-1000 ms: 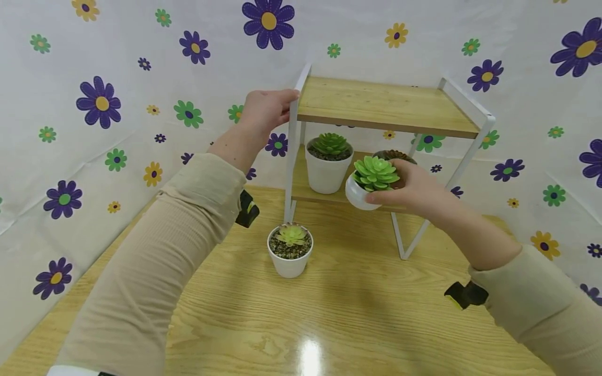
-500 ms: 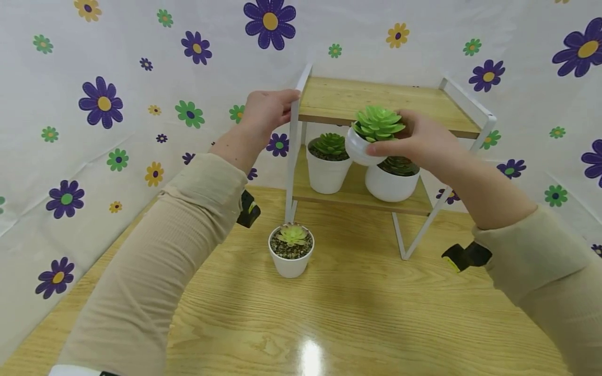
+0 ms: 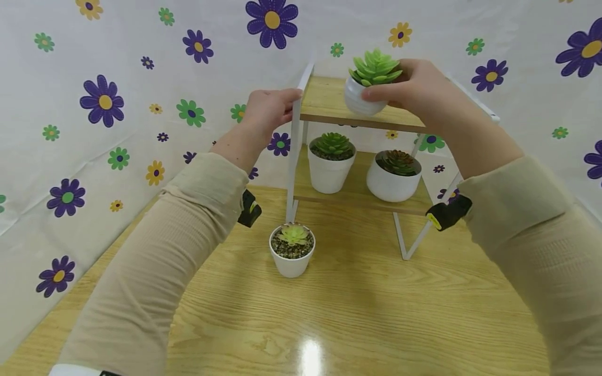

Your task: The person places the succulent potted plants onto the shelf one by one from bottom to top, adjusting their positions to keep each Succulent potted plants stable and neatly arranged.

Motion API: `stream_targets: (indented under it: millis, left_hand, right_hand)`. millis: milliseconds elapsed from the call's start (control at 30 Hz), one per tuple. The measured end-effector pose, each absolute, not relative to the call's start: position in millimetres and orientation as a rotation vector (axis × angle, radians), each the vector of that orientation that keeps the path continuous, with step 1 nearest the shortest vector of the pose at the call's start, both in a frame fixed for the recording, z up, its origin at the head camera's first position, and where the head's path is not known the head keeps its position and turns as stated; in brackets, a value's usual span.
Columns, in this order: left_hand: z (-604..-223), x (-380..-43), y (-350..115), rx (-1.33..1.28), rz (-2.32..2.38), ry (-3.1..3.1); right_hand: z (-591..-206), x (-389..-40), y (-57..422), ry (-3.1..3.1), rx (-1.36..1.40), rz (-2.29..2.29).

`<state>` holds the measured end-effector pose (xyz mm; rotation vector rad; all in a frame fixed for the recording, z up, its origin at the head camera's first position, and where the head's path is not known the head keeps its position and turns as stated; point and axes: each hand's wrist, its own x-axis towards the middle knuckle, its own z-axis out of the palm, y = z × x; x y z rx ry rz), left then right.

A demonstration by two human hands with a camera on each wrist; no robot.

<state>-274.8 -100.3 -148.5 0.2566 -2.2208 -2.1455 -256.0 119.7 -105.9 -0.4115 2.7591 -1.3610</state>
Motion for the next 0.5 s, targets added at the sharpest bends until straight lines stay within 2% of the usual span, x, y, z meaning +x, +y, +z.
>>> stream_targets:
  millis: [500]
  left_hand:
    - [-148.8,-274.1,-101.3,0.265,-2.137,-2.239]
  right_hand:
    - [-104.6,-284.6,98.7,2.761,-0.272,-1.485]
